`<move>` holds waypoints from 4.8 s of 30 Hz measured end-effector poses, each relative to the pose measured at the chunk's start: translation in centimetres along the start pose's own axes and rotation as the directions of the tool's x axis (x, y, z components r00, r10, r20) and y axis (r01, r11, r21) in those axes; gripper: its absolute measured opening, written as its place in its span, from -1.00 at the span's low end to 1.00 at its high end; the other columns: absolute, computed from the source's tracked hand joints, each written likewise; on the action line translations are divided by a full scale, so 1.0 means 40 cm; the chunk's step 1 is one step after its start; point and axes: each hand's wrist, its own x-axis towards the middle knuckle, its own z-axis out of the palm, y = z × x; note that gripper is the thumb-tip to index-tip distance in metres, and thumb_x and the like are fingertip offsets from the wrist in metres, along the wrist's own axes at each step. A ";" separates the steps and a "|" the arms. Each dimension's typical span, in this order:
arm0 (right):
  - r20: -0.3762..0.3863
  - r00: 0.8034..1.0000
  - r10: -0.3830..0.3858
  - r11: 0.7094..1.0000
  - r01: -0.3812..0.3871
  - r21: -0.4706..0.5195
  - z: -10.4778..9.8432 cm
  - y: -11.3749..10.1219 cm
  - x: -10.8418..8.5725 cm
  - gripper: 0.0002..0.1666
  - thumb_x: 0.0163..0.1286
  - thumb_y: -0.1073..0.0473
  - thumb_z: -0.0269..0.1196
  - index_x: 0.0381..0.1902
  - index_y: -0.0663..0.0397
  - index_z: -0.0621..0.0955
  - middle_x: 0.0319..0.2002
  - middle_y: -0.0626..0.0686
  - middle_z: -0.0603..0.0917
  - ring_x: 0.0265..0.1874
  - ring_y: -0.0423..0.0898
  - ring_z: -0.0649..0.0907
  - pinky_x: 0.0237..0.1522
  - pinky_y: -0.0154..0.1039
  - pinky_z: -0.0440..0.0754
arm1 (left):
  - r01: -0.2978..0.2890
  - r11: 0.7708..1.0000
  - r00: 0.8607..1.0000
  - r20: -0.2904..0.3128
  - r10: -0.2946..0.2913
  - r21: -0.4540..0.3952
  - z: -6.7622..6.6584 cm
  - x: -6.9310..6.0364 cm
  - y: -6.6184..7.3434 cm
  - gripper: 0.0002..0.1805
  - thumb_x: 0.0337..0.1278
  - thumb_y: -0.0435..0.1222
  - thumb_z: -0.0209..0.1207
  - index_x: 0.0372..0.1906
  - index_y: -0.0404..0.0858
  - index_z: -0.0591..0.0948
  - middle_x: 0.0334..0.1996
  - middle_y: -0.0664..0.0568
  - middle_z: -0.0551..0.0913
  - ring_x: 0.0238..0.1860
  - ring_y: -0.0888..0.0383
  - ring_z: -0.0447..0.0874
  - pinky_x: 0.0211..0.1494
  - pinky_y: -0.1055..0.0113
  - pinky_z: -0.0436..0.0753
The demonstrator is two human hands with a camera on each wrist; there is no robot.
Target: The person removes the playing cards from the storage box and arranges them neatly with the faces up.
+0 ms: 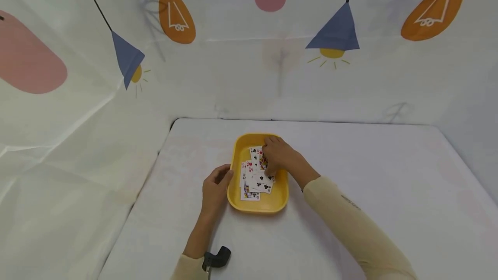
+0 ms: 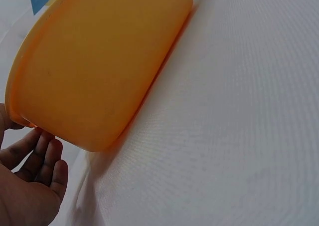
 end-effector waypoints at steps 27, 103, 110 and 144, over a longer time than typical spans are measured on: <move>-0.055 0.998 -0.006 0.999 0.004 -0.039 -0.073 0.007 -0.060 -0.01 -0.07 -0.41 0.51 0.09 0.21 0.58 0.07 0.16 0.45 0.08 0.10 0.37 0.31 0.04 0.28 | -0.015 1.000 1.000 0.017 0.015 -0.023 0.003 0.000 -0.005 -0.71 0.30 -0.16 0.29 0.05 -0.15 0.71 -0.09 0.07 0.70 -0.08 0.14 0.64 0.07 0.26 0.63; 0.029 0.994 0.106 0.994 -0.105 -0.044 0.024 0.161 -0.164 -0.02 -0.11 -0.29 0.60 0.11 0.25 0.59 0.00 0.13 0.47 0.02 0.08 0.41 0.27 0.03 0.38 | 0.051 0.998 0.997 0.055 -0.048 -0.046 -0.013 0.006 -0.009 -0.68 0.34 -0.13 0.26 0.10 -0.16 0.68 0.00 0.01 0.68 0.00 0.14 0.61 0.07 0.46 0.57; 0.032 0.994 0.108 0.993 -0.106 -0.054 0.034 0.158 -0.154 -0.03 -0.11 -0.28 0.60 0.11 0.25 0.59 -0.02 0.12 0.46 0.01 0.07 0.41 0.27 0.03 0.38 | 0.074 0.997 0.995 0.065 -0.072 -0.026 -0.018 -0.015 0.057 -0.66 0.38 -0.26 0.21 0.15 -0.32 0.63 0.05 -0.12 0.66 0.04 0.05 0.60 0.07 0.49 0.55; -0.125 0.981 0.149 0.984 -0.134 0.118 -0.013 0.195 -0.205 -0.13 0.15 -0.18 0.48 0.31 0.16 0.52 0.14 0.19 0.45 0.11 0.17 0.41 0.22 0.21 0.34 | 0.033 0.997 0.998 0.056 -0.029 -0.071 -0.017 -0.008 0.001 -0.67 0.33 -0.12 0.27 0.10 -0.15 0.68 -0.02 0.02 0.67 0.00 0.14 0.60 0.10 0.40 0.57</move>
